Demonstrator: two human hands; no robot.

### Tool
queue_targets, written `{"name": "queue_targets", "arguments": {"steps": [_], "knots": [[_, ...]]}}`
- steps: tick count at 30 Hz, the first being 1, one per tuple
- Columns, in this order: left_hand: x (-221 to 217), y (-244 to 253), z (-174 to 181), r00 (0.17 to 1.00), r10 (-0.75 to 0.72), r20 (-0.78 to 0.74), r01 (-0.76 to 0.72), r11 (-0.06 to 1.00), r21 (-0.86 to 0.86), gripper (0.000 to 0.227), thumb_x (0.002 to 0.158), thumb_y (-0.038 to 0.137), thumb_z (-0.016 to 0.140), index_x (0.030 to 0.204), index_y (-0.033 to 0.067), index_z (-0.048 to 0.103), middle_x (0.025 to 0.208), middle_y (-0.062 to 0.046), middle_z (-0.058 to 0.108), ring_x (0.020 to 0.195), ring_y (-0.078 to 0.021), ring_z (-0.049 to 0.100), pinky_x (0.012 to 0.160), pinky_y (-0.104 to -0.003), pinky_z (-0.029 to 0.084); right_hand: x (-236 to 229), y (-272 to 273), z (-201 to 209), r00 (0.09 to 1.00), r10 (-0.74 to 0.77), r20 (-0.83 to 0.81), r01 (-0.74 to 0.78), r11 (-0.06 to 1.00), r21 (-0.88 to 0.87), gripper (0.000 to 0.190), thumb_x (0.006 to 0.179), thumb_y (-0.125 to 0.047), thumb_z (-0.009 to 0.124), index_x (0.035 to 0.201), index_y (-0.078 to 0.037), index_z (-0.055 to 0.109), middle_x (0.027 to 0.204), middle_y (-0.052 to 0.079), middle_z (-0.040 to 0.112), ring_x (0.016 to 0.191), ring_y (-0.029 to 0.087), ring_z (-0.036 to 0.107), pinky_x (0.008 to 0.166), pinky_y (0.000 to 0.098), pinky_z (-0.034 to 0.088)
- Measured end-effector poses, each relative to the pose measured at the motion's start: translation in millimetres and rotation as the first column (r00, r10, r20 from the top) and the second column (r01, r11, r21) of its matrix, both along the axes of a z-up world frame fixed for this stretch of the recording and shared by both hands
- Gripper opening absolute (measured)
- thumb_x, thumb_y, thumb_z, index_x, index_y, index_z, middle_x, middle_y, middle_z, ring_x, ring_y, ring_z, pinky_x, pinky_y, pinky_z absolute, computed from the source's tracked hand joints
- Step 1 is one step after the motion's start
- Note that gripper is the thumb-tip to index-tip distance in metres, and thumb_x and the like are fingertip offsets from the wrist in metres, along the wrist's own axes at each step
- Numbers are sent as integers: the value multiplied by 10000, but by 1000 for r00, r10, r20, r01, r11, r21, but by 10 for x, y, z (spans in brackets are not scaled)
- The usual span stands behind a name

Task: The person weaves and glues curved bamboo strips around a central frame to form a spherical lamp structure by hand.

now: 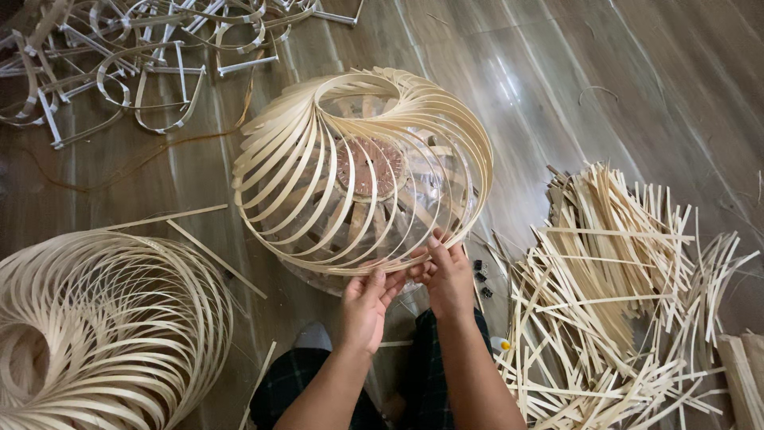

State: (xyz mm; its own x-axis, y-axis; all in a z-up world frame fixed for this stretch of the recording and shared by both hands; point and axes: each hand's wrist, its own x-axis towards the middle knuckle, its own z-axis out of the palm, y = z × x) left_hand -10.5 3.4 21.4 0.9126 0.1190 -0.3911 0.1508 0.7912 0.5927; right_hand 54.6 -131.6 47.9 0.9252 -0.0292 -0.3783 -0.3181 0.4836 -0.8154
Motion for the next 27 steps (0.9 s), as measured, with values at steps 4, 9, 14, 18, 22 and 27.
{"name": "queue_targets", "arguments": {"steps": [4,9,14,18,22,27], "knots": [[-3,-7,-60,998,-10,62,7,999,50,301,1013,126,607,1278,-15,588,1209,-139,679,1120,-237,679,1029,-413,547,8,4,-18,1000,0,6,0,1000,10,518,978,-242,623,1423,-16,485,864,85,701,594,157,659,519,260,504],[13,-30,-74,992,14,126,-29,993,117,305,1006,113,621,1278,-19,585,1202,-114,674,1084,-185,664,1017,-382,534,-11,27,-6,1000,9,25,-9,1000,22,513,973,-241,614,1414,-25,466,854,90,701,585,170,663,510,267,501],[12,-50,3,998,23,50,-31,985,170,301,1009,163,607,1244,-25,610,1187,-123,693,1083,-213,691,1013,-379,554,-31,21,22,999,11,34,-12,1000,19,519,986,-244,616,1424,-13,461,860,93,702,607,157,664,530,267,510],[39,-70,17,998,23,53,-32,984,173,277,1014,154,587,1230,-18,614,1173,-140,706,1075,-234,710,1005,-396,570,-31,24,55,1000,11,29,-11,1000,-4,538,985,-260,625,1431,-3,469,857,91,712,601,146,659,527,258,507],[37,-83,-24,995,60,83,-70,989,133,231,1001,75,595,1210,-22,615,1141,-148,703,1049,-263,717,978,-428,578,-54,32,80,1000,12,17,-12,999,-32,560,971,-271,634,1433,-3,466,860,102,719,612,140,668,544,267,538],[35,-52,-57,996,69,63,-71,997,37,178,972,76,605,1134,3,613,1081,-152,718,995,-294,742,926,-448,603,-76,59,70,1000,-2,-2,2,999,-51,595,945,-240,659,1450,-27,428,877,111,731,616,137,667,539,262,532]]}}
